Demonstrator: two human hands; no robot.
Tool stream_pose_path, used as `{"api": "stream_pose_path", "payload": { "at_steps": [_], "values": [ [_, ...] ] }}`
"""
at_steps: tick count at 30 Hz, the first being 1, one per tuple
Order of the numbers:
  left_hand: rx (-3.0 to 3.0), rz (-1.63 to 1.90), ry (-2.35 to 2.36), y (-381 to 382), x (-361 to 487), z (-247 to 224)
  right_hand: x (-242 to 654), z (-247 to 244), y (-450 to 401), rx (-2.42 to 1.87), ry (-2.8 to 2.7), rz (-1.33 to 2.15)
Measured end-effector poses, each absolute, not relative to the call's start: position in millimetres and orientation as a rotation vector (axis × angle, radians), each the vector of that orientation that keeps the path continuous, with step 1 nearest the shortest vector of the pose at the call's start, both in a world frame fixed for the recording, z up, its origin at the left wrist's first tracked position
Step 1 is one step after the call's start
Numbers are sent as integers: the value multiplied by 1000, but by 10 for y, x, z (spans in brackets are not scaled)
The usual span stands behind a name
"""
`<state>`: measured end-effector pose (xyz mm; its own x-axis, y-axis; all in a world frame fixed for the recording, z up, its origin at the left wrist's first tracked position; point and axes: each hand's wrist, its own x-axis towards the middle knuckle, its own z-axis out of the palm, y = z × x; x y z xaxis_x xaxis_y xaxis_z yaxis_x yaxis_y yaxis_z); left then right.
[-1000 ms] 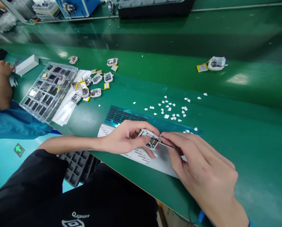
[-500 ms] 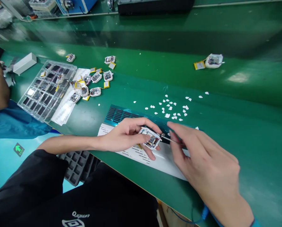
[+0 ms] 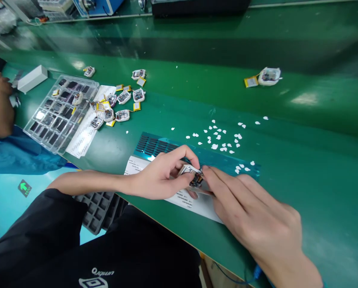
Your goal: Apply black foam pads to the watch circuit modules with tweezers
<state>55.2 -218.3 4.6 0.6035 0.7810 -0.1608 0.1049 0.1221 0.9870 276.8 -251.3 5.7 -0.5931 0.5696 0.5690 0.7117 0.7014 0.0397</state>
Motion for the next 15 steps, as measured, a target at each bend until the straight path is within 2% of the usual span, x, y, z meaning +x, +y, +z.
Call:
{"api": "stream_pose_path", "payload": {
  "at_steps": [9,15],
  "values": [
    [1685,605,955,-2265,566,87,2691,33,-2571,-1000,-2445,-501],
    [1833,827,959,-2327,585,39,2678,17,-2613,-962,-2384,-352]
  ]
}}
